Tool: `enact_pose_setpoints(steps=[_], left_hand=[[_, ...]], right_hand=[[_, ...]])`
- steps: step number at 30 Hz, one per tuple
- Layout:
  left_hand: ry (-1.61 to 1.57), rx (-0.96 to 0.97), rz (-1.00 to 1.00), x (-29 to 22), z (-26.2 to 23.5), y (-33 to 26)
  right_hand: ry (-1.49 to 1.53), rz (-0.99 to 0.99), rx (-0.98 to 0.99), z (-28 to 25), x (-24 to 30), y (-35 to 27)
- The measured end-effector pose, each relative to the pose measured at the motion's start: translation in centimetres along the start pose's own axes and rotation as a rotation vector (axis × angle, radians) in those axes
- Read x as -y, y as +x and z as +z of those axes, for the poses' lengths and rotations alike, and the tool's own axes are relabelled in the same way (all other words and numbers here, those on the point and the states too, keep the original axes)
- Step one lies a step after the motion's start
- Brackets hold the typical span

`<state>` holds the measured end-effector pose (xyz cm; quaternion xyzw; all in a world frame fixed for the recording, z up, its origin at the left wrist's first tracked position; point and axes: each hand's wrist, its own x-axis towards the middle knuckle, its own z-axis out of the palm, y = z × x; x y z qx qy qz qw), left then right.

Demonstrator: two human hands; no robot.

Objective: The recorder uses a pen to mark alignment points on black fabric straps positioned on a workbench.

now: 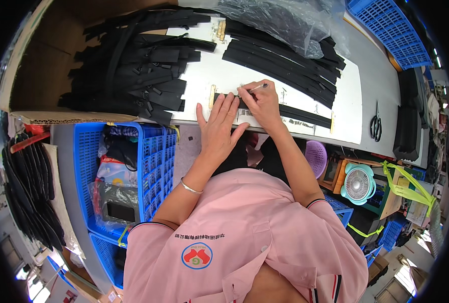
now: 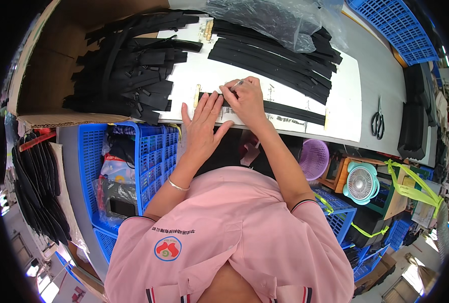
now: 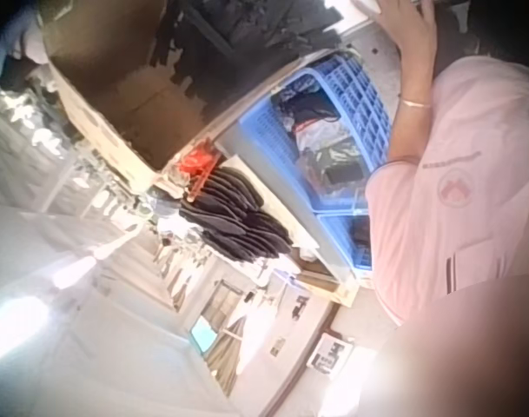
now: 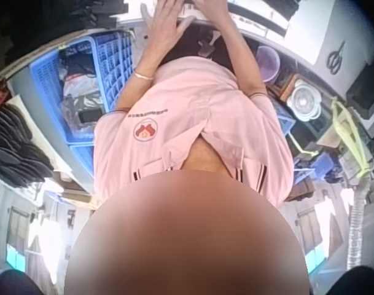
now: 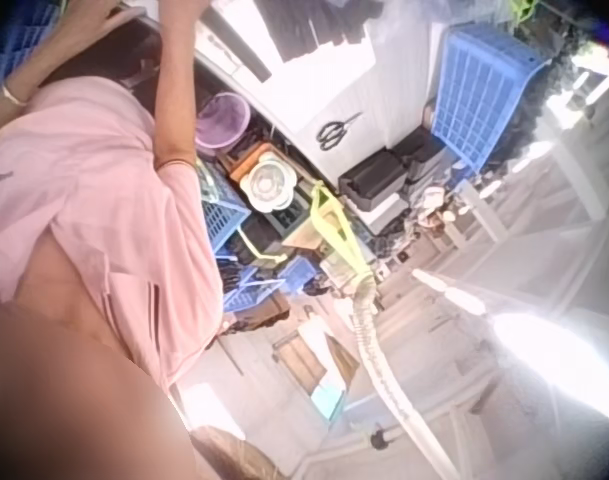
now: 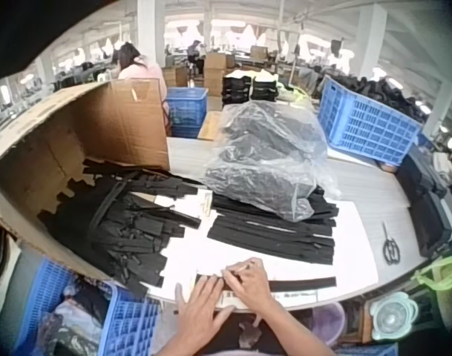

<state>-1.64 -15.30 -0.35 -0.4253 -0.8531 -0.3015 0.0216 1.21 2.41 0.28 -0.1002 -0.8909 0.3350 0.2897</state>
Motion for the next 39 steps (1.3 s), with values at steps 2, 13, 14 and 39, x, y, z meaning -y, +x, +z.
enact_pose_setpoints(steps=[2, 13, 14, 39], left_hand=[[0.010, -0.002, 0.002, 0.0, 0.0, 0.0], [0.023, 0.019, -0.012, 0.0, 0.1, 0.0], [0.022, 0.019, -0.013, 0.0, 0.1, 0.0], [0.284, -0.372, -0.179, 11.4, -6.9, 3.3]], right_hand=[[-0.024, -0.029, -0.027, 0.0, 0.2, 0.0], [0.084, -0.044, 0.096, -1.4, 0.1, -1.5], [0.084, -0.043, 0.095, -1.4, 0.2, -1.4], [-0.476, 0.050, -0.028, -8.1, -1.1, -9.2]])
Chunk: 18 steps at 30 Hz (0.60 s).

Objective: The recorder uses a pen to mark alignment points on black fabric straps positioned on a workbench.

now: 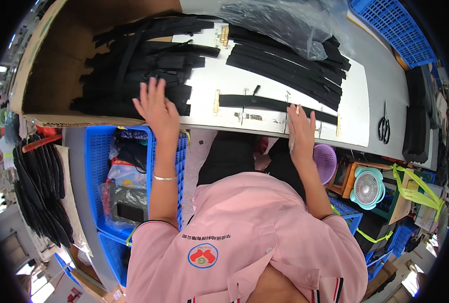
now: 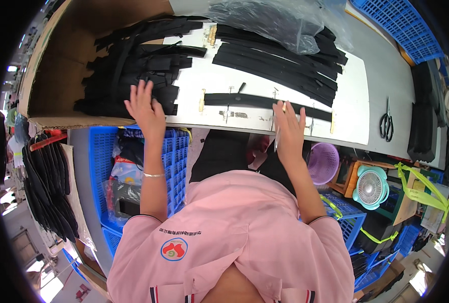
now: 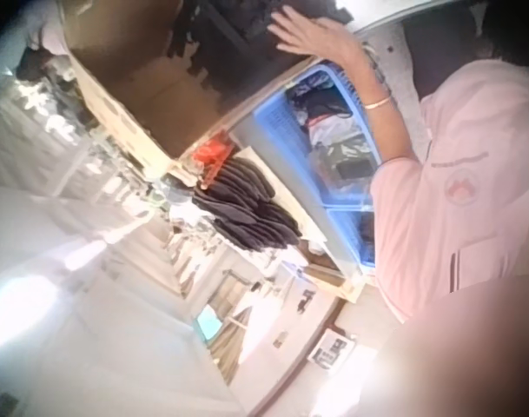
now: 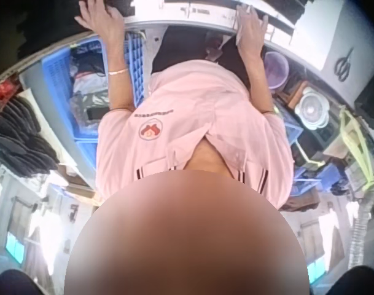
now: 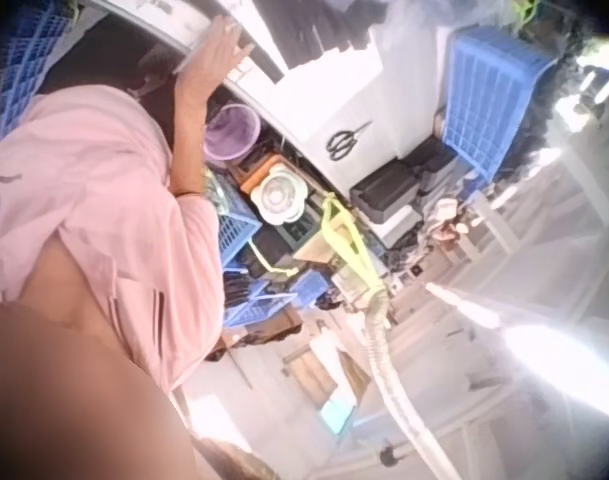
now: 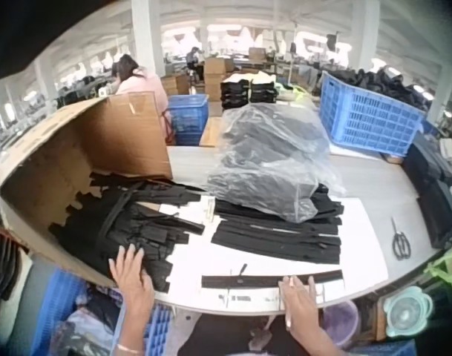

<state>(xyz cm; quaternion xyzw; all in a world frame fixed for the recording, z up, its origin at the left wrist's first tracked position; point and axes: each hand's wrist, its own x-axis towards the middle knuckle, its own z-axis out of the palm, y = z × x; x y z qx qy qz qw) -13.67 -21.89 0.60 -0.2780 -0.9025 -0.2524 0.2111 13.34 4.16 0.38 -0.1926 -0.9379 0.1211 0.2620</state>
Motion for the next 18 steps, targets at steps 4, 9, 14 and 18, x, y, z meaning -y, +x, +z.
enact_pose_setpoints(steps=[4, 9, 14, 18], left_hand=[[0.177, 0.021, -0.088, 3.2, 0.9, 1.9], [0.074, -0.068, -0.080, 3.2, 0.8, 2.4], [-0.048, -0.024, 0.042, -1.8, 2.0, 1.0], [-0.184, 0.126, 0.264, -9.5, 5.0, -1.6]], right_hand=[[0.066, 0.015, 0.107, 1.1, -2.5, 3.9], [0.095, 0.053, 0.067, 1.3, -4.0, 6.7], [0.206, 0.120, -0.099, 0.7, -2.8, 3.3], [0.184, 0.077, -0.231, -0.7, -0.3, 0.4]])
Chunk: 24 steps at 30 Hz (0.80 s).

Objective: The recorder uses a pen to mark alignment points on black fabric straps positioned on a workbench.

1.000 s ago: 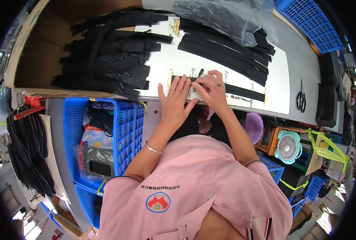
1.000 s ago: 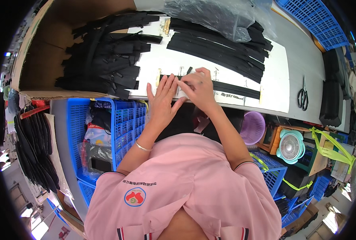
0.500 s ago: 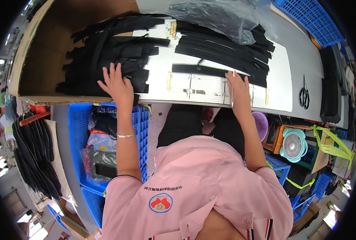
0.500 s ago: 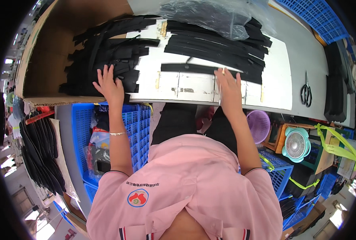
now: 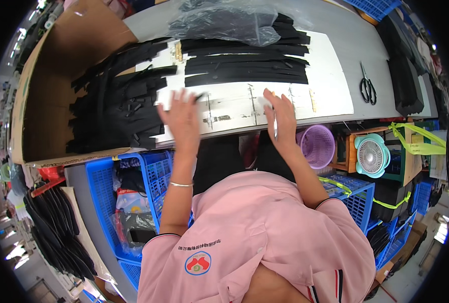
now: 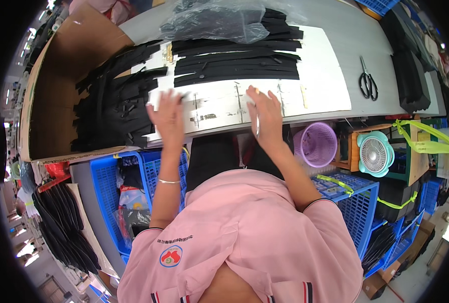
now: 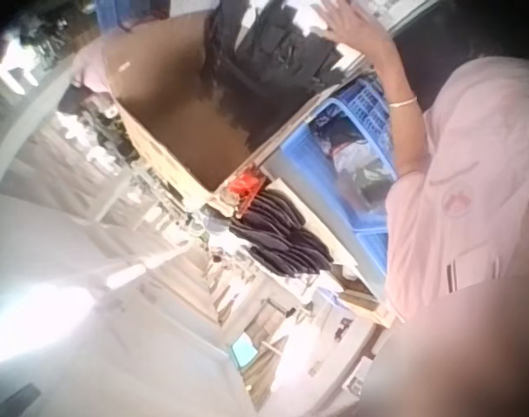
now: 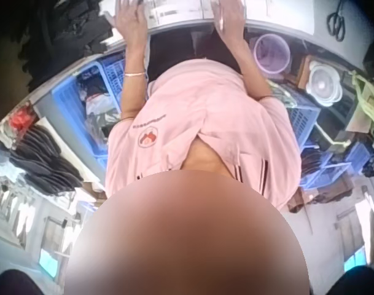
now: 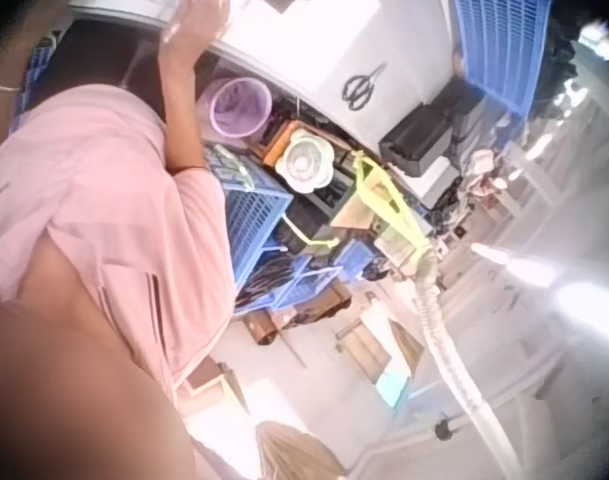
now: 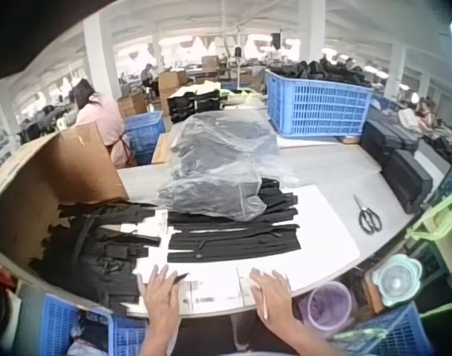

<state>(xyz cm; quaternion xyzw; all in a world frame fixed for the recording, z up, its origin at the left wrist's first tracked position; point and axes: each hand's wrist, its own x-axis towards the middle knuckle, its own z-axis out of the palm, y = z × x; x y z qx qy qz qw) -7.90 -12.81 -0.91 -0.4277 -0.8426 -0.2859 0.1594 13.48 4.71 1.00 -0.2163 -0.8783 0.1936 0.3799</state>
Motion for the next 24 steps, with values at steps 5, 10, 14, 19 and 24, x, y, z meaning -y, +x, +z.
enact_pose_setpoints(steps=[5, 10, 14, 19, 24], left_hand=[[-0.185, 0.247, 0.143, -10.7, 3.9, -0.5], [-0.238, 0.331, 0.211, -11.8, 4.3, -0.9], [-0.102, 0.328, 0.138, -10.2, 2.8, -2.3], [-0.012, 0.349, 0.035, -8.4, 0.4, -3.7], [0.023, 0.308, -0.089, -5.7, -0.7, -4.6]], right_hand=[[-0.071, -0.093, 0.021, -1.1, 1.4, -2.3], [-0.250, 0.023, 0.128, -2.4, -1.5, -3.7], [-0.331, 0.078, 0.077, -4.6, -4.8, -4.5], [-0.401, 0.077, -0.012, -6.1, -7.3, -4.7], [-0.440, 0.064, -0.041, -6.0, -7.4, -4.7]])
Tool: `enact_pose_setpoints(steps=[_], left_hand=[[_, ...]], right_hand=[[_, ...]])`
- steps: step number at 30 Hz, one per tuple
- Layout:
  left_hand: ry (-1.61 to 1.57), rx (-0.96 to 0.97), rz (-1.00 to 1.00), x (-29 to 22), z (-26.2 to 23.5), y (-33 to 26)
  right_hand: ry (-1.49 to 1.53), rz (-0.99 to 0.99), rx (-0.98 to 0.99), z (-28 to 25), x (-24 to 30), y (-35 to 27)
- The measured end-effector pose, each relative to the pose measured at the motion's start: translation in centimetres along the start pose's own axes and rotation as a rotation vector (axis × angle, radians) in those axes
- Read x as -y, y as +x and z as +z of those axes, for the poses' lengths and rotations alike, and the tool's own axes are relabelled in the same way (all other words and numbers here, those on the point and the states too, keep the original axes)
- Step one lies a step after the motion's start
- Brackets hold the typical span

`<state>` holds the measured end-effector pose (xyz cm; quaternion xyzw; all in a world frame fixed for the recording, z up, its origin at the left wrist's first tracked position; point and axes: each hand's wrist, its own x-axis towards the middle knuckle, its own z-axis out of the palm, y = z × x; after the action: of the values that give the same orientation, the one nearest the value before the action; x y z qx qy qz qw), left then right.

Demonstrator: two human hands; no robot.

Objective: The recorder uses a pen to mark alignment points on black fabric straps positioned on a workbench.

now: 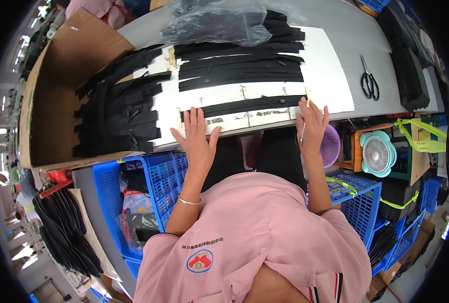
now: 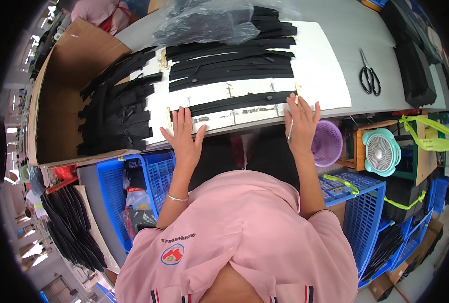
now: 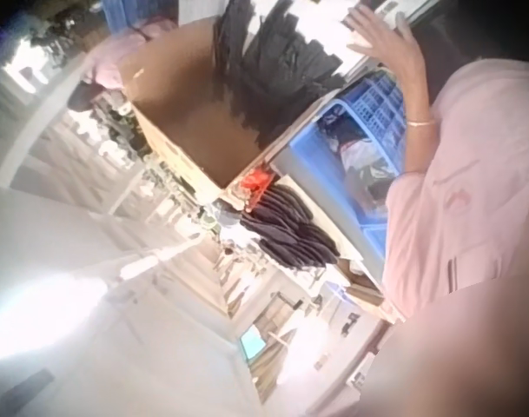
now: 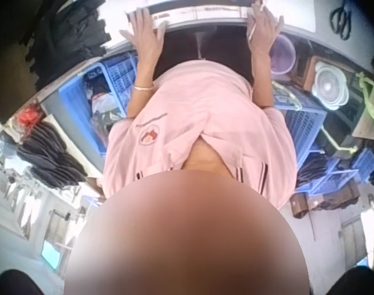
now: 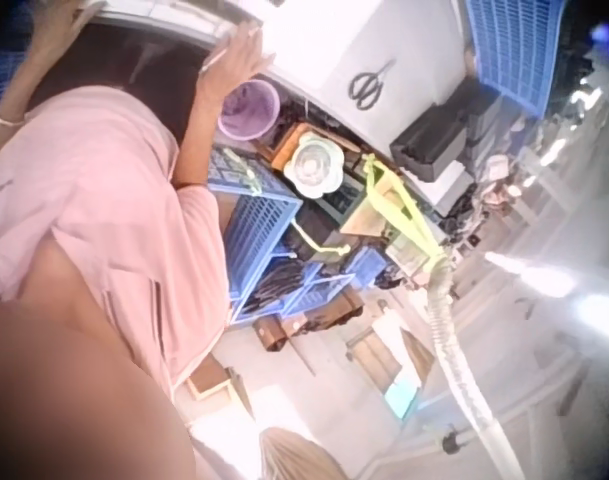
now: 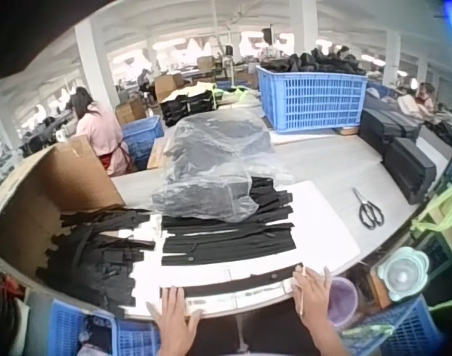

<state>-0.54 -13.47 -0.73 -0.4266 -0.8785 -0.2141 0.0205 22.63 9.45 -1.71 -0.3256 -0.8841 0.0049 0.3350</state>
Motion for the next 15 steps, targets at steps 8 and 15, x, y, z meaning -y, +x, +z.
enact_pose_setpoints(steps=[8, 15], left_hand=[[-0.022, -0.084, 0.017, 1.6, -0.4, 0.0], [-0.038, -0.115, -0.001, 1.5, -0.4, -0.1]], right_hand=[[-0.018, -0.011, 0.043, -0.9, 0.9, 1.5], [0.783, 0.424, 0.192, -0.4, 9.2, 6.3]])
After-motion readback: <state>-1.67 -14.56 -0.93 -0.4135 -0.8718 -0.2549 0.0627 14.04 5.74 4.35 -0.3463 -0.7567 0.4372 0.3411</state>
